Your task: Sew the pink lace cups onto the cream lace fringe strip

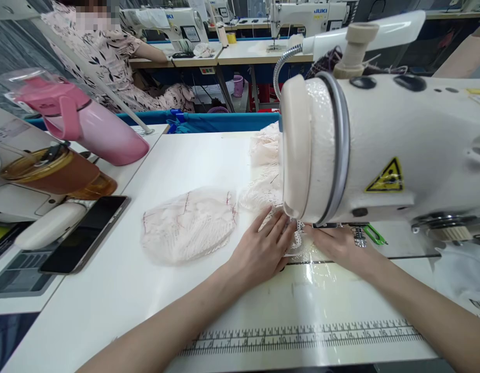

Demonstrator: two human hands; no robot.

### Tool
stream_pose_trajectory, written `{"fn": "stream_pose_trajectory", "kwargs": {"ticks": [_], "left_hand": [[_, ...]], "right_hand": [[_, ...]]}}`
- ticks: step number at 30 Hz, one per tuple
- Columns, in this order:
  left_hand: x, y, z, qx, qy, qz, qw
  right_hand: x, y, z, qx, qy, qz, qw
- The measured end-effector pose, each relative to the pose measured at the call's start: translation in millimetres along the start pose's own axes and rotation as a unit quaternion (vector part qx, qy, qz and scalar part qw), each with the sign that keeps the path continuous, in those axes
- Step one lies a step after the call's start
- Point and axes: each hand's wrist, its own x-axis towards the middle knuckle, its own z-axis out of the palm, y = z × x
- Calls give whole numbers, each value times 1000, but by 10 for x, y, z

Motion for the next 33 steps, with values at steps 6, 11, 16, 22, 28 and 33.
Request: {"fn": "stream_pose_trajectory", "kwargs": {"ticks": [6,11,16,22,28,33], "left_hand": [[5,-22,5,-12,7,-3,1000],[-7,-16,-6,-25,45,68,996],[10,-32,-20,-49,69,62,994],[58,-65,-31,-59,76,53,994],[45,-65,-41,-33,84,39,995],[8,-114,-107,-42,133,88,986]], "right_hand": [[26,-36,-60,-118,-23,-13,993],[-3,-9,-12,-47,-32,-9,998],[-3,10,10,4,-49,-41,998],[95,-40,-54,-7,-34,-65,997],[191,-109,-107,20,-18,-50,998],[234,-144,-186,64,-6,-39,997]]}}
